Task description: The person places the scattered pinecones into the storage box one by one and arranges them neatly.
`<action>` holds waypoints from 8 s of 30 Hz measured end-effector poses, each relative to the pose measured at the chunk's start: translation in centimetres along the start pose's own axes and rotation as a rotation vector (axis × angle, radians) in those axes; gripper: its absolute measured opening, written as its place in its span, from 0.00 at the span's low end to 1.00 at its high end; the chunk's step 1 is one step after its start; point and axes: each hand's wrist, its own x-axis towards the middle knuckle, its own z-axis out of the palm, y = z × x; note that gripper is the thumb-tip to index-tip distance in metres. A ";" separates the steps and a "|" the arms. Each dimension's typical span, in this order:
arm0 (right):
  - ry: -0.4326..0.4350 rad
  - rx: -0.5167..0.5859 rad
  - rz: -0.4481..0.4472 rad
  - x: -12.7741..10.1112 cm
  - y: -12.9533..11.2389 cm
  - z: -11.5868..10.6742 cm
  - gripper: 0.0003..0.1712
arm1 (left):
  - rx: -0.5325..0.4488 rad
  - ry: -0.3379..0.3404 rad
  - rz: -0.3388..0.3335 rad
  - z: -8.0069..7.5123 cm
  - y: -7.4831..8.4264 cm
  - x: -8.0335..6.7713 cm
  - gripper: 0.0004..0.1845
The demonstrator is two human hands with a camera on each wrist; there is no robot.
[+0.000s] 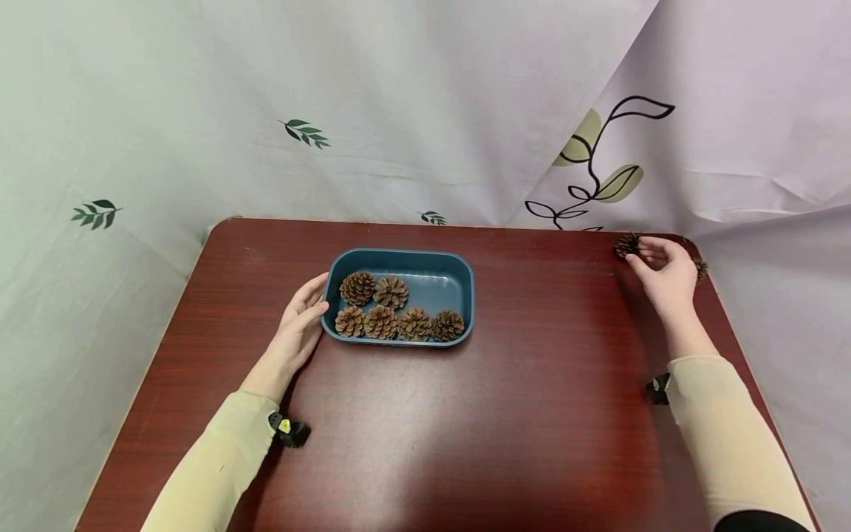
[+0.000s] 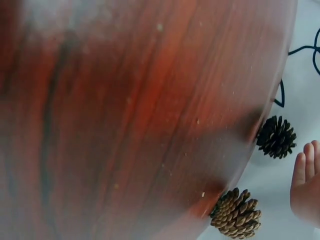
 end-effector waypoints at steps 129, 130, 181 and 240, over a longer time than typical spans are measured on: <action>-0.400 0.080 -0.129 -2.9 -8.2 7.4 0.31 | 0.028 -0.007 -0.009 0.0 0.1 -0.4 0.30; -0.405 0.082 -0.135 -3.0 -8.4 7.5 0.31 | 0.028 -0.006 -0.010 0.1 0.1 -0.4 0.30; -0.724 0.284 -0.371 -9.8 -15.8 15.0 0.31 | 0.014 -0.006 0.000 0.2 0.2 -0.2 0.30; -0.797 -0.387 -0.664 -9.6 -18.4 19.4 0.32 | 0.026 -0.016 -0.005 -0.2 -0.1 -0.1 0.30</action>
